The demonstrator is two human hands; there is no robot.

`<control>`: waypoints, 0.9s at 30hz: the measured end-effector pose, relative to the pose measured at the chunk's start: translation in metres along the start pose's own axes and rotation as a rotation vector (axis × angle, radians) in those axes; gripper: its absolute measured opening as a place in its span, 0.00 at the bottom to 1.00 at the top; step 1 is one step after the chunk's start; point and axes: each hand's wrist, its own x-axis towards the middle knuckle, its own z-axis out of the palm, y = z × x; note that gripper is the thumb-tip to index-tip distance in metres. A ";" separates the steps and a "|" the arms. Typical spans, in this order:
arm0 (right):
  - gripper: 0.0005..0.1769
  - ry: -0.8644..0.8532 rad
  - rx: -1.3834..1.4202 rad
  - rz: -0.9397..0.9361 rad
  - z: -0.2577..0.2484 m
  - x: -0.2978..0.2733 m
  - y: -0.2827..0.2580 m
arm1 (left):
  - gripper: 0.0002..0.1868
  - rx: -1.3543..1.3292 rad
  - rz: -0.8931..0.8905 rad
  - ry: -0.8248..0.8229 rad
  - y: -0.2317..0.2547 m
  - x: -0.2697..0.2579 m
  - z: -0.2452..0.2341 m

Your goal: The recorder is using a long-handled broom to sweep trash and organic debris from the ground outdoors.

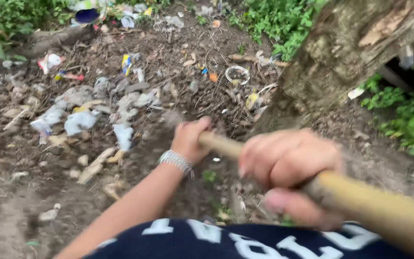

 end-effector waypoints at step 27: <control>0.17 -0.163 0.788 0.265 0.135 0.169 0.282 | 0.11 0.229 -0.934 0.809 -0.181 -0.195 -0.096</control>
